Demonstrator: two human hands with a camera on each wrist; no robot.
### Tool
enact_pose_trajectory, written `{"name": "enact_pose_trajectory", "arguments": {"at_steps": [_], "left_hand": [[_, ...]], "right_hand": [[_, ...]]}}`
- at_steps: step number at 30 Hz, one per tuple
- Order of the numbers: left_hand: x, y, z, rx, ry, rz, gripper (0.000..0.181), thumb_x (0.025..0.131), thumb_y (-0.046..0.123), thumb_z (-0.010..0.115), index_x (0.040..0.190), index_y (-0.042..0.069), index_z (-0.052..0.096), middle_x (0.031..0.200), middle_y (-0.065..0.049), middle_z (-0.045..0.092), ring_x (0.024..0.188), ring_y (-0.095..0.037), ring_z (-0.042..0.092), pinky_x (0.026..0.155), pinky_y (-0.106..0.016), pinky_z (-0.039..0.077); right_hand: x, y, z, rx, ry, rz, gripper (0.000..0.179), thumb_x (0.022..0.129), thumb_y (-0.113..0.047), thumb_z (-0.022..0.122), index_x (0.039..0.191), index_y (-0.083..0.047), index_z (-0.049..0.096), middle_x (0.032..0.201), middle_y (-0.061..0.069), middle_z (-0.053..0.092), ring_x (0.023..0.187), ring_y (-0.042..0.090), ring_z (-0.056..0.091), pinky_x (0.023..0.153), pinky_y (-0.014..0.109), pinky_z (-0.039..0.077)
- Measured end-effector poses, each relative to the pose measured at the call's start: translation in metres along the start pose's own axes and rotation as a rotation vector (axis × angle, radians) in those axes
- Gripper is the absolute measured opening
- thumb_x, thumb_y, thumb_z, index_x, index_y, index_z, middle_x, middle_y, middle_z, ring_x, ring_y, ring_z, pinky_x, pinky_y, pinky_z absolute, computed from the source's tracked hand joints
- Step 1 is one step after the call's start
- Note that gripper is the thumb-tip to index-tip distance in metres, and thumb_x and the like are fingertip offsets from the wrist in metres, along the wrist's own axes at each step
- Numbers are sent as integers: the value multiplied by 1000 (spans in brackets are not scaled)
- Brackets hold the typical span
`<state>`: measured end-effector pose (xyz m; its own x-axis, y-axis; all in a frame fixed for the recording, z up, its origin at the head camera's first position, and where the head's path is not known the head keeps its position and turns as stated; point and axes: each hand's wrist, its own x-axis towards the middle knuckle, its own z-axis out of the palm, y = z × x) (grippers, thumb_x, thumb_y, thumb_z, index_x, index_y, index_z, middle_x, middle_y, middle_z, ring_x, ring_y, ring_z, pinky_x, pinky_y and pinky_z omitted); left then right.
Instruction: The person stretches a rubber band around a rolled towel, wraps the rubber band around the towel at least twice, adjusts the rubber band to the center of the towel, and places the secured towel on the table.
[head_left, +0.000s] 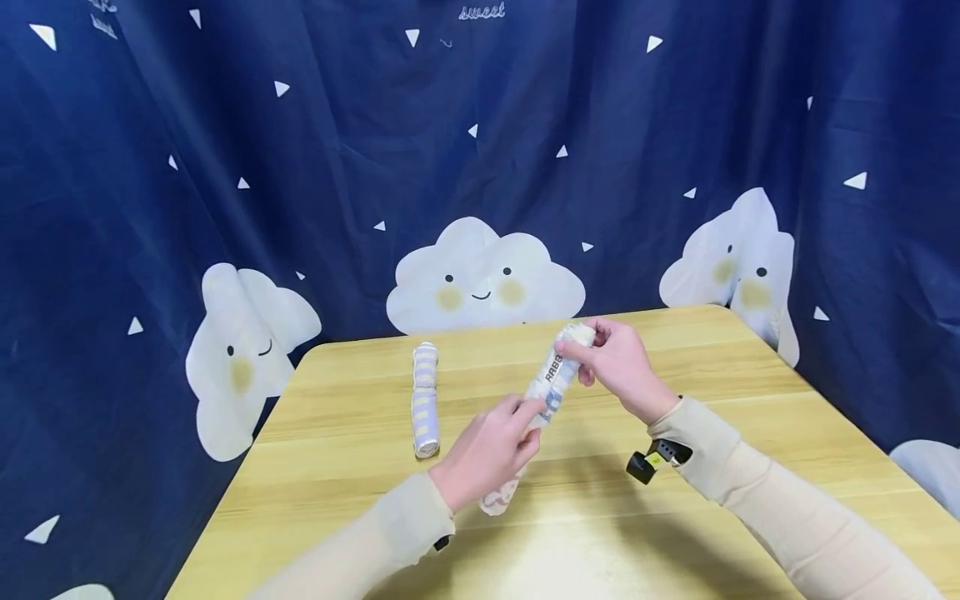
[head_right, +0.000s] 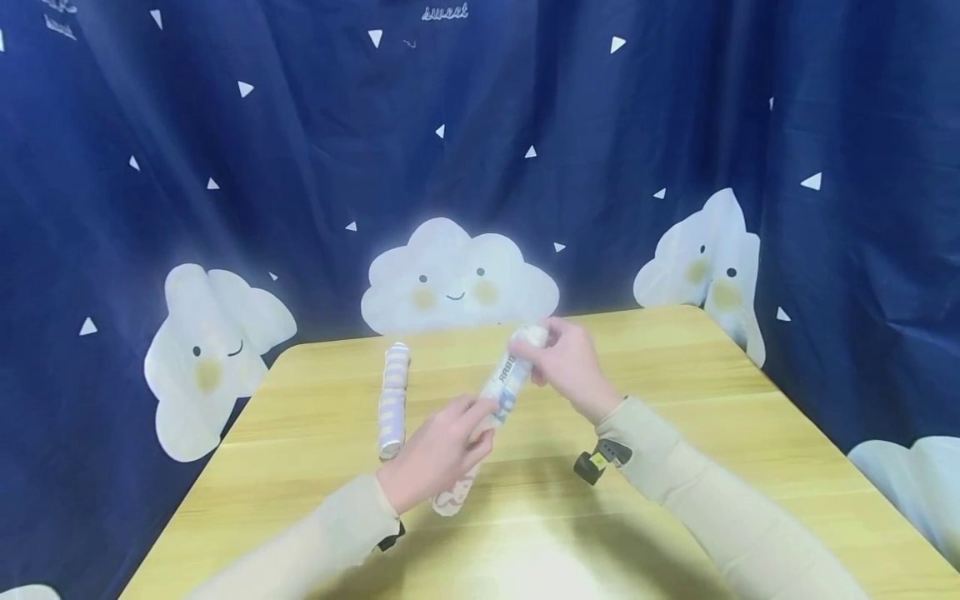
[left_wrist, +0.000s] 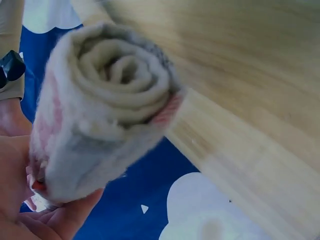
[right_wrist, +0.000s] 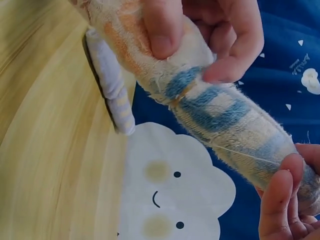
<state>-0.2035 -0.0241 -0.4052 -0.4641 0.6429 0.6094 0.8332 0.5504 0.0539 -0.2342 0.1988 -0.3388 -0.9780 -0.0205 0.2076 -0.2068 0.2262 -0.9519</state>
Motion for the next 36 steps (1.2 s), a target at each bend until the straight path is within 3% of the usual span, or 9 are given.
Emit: {"name": "enact_pose_trajectory", "arguments": {"at_steps": [8, 14, 19, 24, 27, 32, 36], "left_hand": [[0, -5, 4, 27, -81, -14, 14, 88, 9, 65, 98, 13, 57, 86, 0, 55, 62, -3, 47, 51, -7, 36], [-1, -8, 6, 41, -102, 12, 14, 87, 10, 67, 94, 14, 56, 89, 1, 56, 62, -3, 48, 52, -7, 37], [-6, -13, 10, -27, -107, -6, 13, 88, 11, 65, 97, 16, 56, 92, 1, 56, 66, -4, 50, 55, -7, 40], [-11, -17, 7, -115, -62, -118, 19, 92, 14, 65, 110, 18, 59, 104, 2, 63, 70, -4, 54, 57, -10, 44], [-10, -17, 3, -165, -52, -203, 20, 92, 17, 65, 111, 19, 59, 102, 4, 65, 68, -3, 54, 54, -13, 45], [-7, -15, 1, -338, -71, -369, 22, 93, 20, 66, 112, 21, 55, 92, 6, 61, 64, -4, 53, 48, -19, 46], [-4, -16, 1, -434, -62, -456, 29, 93, 23, 67, 118, 21, 51, 91, 3, 62, 64, -4, 55, 49, -22, 50]], "right_hand": [[4, 7, 2, -38, -13, 20, 33, 86, -26, 80, 101, -1, 65, 74, 5, 62, 52, 14, 54, 51, 26, 47], [4, 6, 1, -41, -4, 23, 31, 86, -24, 79, 98, 1, 64, 74, 5, 62, 52, 14, 53, 51, 27, 48], [7, 7, 1, -43, -44, 25, 33, 87, -23, 79, 102, 2, 63, 76, 5, 63, 54, 14, 55, 53, 27, 50], [13, 7, 3, -52, -126, -27, 40, 89, -28, 77, 113, 0, 62, 85, 7, 66, 62, 17, 61, 60, 29, 55], [15, 10, 5, -29, -155, -38, 44, 90, -29, 76, 121, -2, 60, 92, 9, 69, 66, 19, 64, 65, 33, 58], [15, 24, 12, 49, -187, -9, 55, 93, -23, 73, 138, -3, 49, 101, 14, 70, 69, 20, 67, 67, 32, 59], [12, 35, 18, 27, -236, 31, 65, 95, -25, 70, 148, -3, 39, 105, 17, 69, 73, 22, 67, 68, 32, 59]]}}
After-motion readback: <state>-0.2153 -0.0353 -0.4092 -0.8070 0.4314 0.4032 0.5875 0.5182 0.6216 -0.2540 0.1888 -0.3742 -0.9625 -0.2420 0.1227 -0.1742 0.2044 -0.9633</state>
